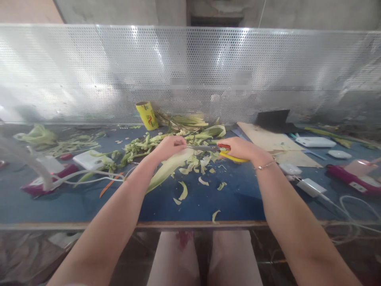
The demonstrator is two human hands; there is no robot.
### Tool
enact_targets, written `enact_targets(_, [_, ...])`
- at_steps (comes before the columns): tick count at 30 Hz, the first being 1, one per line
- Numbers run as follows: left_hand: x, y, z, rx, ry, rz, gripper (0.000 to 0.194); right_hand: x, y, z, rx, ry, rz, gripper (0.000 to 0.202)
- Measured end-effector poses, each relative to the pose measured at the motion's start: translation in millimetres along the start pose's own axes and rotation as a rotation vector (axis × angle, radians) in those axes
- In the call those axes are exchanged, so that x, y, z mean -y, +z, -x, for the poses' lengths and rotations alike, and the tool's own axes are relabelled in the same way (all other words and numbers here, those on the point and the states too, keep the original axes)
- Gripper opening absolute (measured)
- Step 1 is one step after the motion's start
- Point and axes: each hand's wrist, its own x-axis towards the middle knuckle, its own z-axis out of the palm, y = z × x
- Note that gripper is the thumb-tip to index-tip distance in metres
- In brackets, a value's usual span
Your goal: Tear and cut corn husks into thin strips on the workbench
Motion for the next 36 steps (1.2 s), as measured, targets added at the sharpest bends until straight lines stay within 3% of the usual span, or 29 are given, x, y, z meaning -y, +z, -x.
enact_targets(9, [4,-2.7,-1,0.013,0.025,-0.005,0.019,3,-4,3,0.097,0.033,0.053,0.052])
enact_targets(29, [6,1.8,-6,0.011,0.033,0.046,0.023,-3,-2,0,0.144,0.01,-0.019,0.053])
enact_targets(31, [9,1.3,-13,0.046,0.033,0.041,0.024,-7,-1,-1,0.195,0.002,-0.052,0.058])
enact_targets(36, [15,-3.6,-33,0.288,0.085,-0.11,0.026,-16,8,-6,0.309,-0.041,-0.104,0.063])
